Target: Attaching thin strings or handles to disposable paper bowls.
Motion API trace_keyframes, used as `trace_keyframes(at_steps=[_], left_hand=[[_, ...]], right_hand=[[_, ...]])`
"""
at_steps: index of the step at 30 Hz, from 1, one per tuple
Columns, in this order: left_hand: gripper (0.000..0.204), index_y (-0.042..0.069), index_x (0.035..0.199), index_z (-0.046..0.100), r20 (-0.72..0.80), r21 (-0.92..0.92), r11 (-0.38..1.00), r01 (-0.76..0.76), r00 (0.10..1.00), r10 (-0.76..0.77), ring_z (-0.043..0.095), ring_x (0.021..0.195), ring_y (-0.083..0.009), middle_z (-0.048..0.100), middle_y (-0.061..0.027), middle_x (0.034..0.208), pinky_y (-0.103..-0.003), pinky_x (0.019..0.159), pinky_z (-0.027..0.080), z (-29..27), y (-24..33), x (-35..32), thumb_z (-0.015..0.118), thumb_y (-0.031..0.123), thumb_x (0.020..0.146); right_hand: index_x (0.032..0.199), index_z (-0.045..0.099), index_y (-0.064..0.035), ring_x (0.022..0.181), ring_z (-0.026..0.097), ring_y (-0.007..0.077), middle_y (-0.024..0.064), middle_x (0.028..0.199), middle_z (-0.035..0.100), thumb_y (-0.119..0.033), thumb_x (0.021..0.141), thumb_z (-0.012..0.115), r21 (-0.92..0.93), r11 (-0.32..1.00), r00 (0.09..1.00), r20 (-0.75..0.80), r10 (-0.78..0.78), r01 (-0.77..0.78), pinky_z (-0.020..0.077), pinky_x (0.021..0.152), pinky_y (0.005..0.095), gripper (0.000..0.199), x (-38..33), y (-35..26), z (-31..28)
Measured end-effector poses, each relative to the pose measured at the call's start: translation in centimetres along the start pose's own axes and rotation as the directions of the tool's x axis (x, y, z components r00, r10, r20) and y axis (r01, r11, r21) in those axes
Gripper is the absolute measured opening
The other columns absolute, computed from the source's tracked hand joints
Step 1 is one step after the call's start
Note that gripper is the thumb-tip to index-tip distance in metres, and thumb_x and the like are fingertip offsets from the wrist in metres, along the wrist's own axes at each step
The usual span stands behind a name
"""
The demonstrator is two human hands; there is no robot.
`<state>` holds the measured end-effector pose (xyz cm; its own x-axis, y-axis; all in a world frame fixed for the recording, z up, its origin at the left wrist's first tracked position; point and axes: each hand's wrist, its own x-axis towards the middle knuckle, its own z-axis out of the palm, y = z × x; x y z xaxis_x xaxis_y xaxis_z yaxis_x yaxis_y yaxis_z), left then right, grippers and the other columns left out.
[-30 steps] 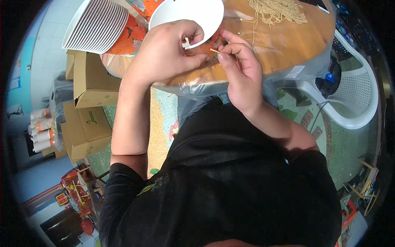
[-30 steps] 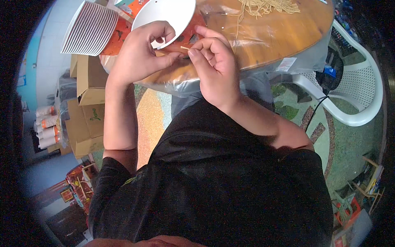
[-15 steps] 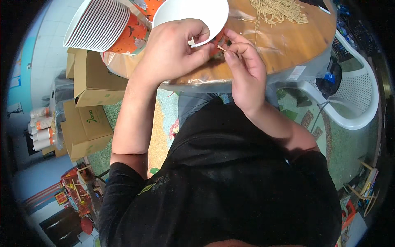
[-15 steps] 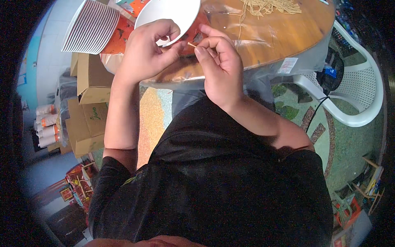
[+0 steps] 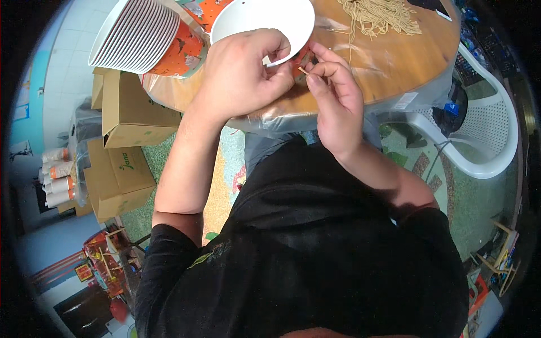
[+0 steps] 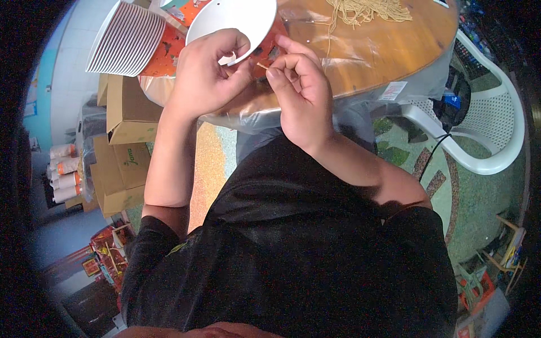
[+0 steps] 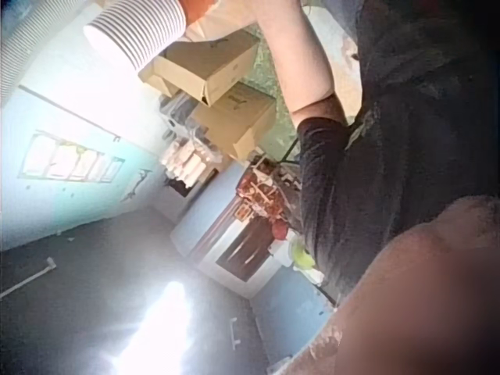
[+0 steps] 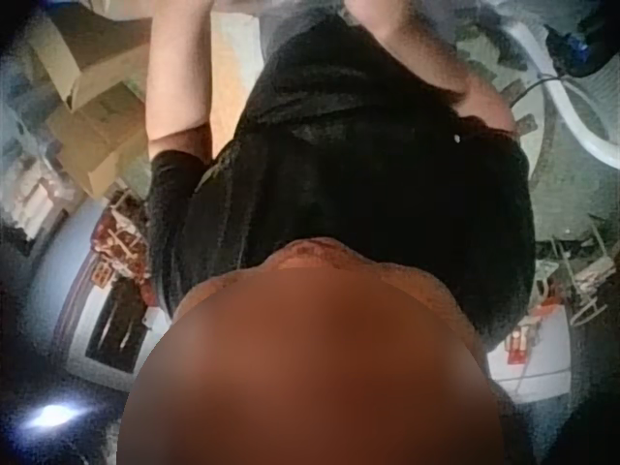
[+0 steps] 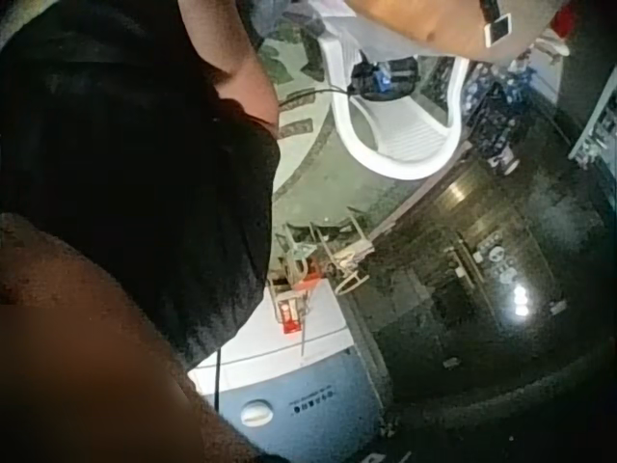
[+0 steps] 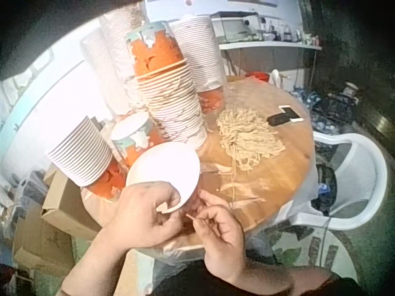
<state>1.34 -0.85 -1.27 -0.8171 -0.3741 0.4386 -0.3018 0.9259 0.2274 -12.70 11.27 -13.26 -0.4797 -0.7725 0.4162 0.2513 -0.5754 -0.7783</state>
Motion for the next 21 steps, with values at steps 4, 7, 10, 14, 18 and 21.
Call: trace_keyframes(at_steps=[4,7,10,14,18,21], left_hand=[[0.028,0.005,0.108,0.073,0.070,-0.019,0.996,0.085,0.994,-0.084,0.077,0.085,-0.0320,0.075,-0.0133,0.093,-0.041,0.074,0.061,-0.6,0.2,-0.2,0.084,0.015,0.083],[0.036,0.004,0.117,0.074,0.011,-0.084,0.996,-0.036,0.999,0.037,0.078,0.097,-0.0335,0.077,-0.0134,0.105,-0.043,0.084,0.062,-0.8,-0.1,-0.2,0.086,0.012,0.084],[0.037,0.006,0.118,0.072,0.000,-0.055,0.994,-0.098,0.995,0.098,0.075,0.096,-0.0374,0.077,-0.0122,0.105,-0.047,0.086,0.059,-0.4,-0.4,-0.5,0.085,0.013,0.084],[0.043,0.009,0.124,0.075,-0.158,0.056,0.973,-0.225,0.960,0.231,0.073,0.106,-0.0334,0.076,-0.0086,0.116,-0.046,0.093,0.056,-0.2,0.2,-0.4,0.086,0.012,0.083],[0.052,0.009,0.127,0.078,-0.161,0.125,0.943,-0.307,0.932,0.325,0.071,0.115,-0.0323,0.075,-0.0080,0.124,-0.046,0.097,0.054,-1.5,2.1,-1.0,0.088,0.007,0.077],[0.054,0.011,0.125,0.081,-0.127,0.146,0.940,-0.308,0.937,0.326,0.070,0.115,-0.0297,0.075,-0.0053,0.125,-0.044,0.096,0.053,-1.0,2.1,-1.4,0.089,0.010,0.072]], right_hand=[[0.117,0.068,0.0026,0.115,0.063,0.0065,0.0176,0.162,0.051,-0.002,0.111,0.068,0.006,1.000,1.000,-0.013,0.012,-0.012,0.0534,0.104,0.0275,0.008,0.1,-0.7,0.3],[0.117,0.068,0.0030,0.120,0.064,0.0080,0.0171,0.161,0.051,-0.001,0.111,0.068,0.018,1.000,1.000,-0.030,0.006,-0.005,0.0541,0.106,0.0284,0.008,0.0,-0.7,0.2],[0.118,0.068,0.0030,0.121,0.065,0.0090,0.0162,0.161,0.051,-0.001,0.111,0.069,-0.004,1.000,0.999,-0.022,0.030,-0.030,0.0546,0.106,0.0290,0.008,-0.2,-0.6,0.1],[0.115,0.068,0.0025,0.110,0.063,0.0069,0.0127,0.145,0.061,-0.001,0.110,0.069,-0.224,0.974,0.999,-0.050,0.002,-0.014,0.0531,0.098,0.0252,0.006,0.0,-2.1,-0.2],[0.109,0.068,0.0010,0.095,0.060,0.0044,0.0047,0.110,0.070,-0.004,0.109,0.071,-0.206,0.977,0.998,-0.035,0.051,-0.057,0.0499,0.085,0.0217,0.006,0.0,-2.3,-0.4],[0.108,0.068,0.0007,0.085,0.058,0.0033,-0.0014,0.095,0.068,-0.005,0.109,0.073,-0.085,0.975,0.978,-0.032,0.205,-0.207,0.0499,0.077,0.0219,0.007,-0.1,-3.8,0.6]])
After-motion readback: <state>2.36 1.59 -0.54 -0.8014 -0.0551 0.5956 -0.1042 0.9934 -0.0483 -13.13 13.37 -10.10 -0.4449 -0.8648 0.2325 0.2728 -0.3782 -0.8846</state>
